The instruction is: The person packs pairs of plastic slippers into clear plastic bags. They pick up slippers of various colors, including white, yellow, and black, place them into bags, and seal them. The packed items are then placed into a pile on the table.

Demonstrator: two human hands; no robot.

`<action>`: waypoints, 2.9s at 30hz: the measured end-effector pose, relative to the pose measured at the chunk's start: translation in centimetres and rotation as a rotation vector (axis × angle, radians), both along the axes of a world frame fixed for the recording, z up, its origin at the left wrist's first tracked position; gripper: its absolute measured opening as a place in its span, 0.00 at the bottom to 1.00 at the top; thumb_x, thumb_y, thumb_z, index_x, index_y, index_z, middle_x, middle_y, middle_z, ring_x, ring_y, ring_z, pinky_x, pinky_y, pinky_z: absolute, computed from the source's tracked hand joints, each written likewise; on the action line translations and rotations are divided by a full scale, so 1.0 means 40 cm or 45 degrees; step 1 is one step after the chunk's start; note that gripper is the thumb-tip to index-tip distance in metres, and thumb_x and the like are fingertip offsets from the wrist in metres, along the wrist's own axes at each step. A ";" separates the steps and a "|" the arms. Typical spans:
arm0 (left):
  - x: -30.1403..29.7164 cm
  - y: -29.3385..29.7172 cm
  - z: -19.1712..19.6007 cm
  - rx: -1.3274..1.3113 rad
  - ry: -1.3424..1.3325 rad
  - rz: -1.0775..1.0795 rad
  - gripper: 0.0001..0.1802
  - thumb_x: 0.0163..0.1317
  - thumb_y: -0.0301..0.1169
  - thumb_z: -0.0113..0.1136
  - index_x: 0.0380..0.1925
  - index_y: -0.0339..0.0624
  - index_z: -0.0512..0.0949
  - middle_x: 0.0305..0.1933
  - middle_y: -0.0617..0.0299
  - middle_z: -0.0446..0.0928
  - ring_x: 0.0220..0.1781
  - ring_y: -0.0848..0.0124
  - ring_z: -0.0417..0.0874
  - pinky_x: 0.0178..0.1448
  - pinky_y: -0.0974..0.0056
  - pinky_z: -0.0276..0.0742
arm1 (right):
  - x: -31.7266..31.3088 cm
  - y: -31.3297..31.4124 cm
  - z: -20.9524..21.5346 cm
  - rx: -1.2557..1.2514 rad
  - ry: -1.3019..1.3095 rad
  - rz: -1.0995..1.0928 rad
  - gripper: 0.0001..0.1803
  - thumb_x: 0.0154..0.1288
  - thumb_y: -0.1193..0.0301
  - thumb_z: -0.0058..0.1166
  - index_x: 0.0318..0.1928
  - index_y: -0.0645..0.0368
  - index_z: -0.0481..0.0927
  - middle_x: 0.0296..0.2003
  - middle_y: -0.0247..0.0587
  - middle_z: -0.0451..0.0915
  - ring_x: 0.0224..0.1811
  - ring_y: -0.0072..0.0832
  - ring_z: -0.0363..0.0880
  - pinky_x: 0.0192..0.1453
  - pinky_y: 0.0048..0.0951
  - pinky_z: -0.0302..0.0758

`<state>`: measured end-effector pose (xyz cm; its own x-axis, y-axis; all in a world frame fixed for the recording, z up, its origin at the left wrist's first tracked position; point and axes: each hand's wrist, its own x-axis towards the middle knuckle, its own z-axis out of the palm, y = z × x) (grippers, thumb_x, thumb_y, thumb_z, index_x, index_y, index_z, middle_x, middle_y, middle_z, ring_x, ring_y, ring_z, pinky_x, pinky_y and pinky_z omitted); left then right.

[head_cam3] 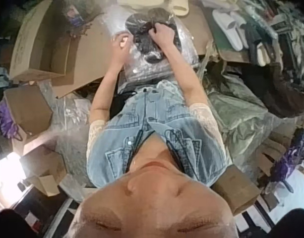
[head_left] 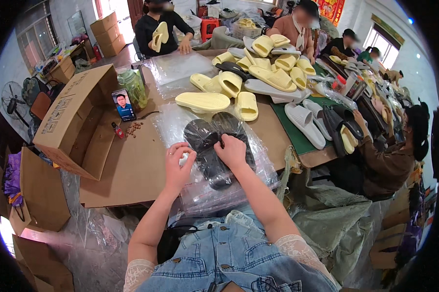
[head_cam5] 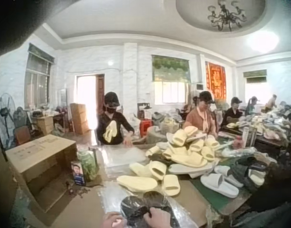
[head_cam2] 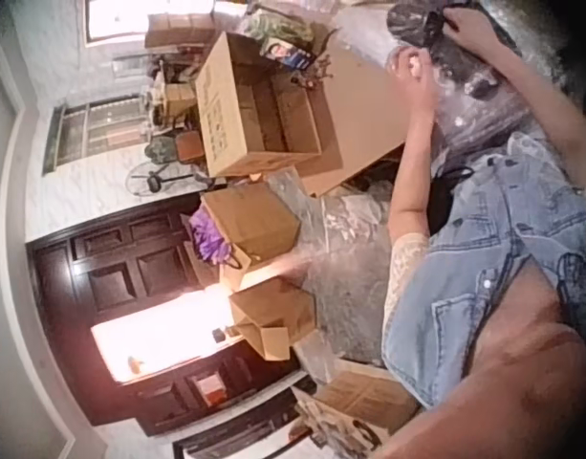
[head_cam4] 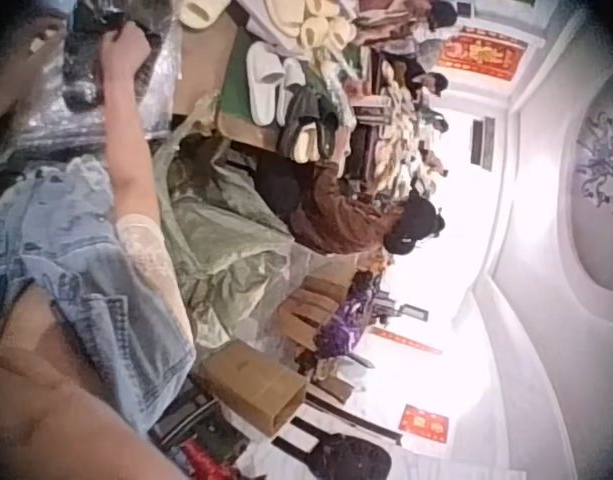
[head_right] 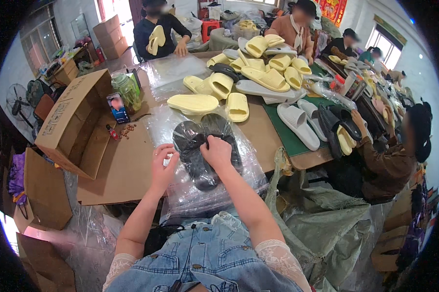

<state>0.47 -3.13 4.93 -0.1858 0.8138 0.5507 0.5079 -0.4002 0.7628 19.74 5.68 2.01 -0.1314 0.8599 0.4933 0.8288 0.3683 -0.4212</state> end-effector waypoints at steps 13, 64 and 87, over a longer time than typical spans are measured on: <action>0.056 0.046 -0.100 0.001 0.479 -0.274 0.31 0.63 0.39 0.63 0.65 0.38 0.71 0.63 0.40 0.76 0.65 0.43 0.75 0.70 0.48 0.69 | 0.444 -0.347 0.042 -0.170 0.101 0.025 0.16 0.54 0.66 0.63 0.21 0.59 0.70 0.16 0.44 0.70 0.18 0.42 0.72 0.24 0.40 0.68; 0.054 0.038 -0.091 -0.047 0.627 -0.271 0.18 0.58 0.33 0.66 0.47 0.39 0.81 0.60 0.49 0.79 0.62 0.49 0.77 0.67 0.50 0.71 | 0.986 -0.055 0.069 0.046 -0.214 -0.975 0.39 0.53 0.62 0.70 0.64 0.58 0.68 0.60 0.52 0.69 0.63 0.52 0.68 0.65 0.47 0.71; 0.049 0.031 -0.092 -0.045 0.614 -0.278 0.19 0.61 0.38 0.64 0.50 0.40 0.80 0.60 0.49 0.78 0.62 0.49 0.77 0.67 0.51 0.71 | 0.716 -0.001 0.261 0.661 -0.117 -0.374 0.24 0.52 0.86 0.47 0.51 0.61 0.79 0.46 0.50 0.79 0.50 0.56 0.77 0.54 0.45 0.74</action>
<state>2.44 -1.88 1.26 0.2576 0.8250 0.5031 0.7120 -0.5140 0.4784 48.38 5.65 12.47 0.0129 0.5163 0.8563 0.9515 0.2569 -0.1692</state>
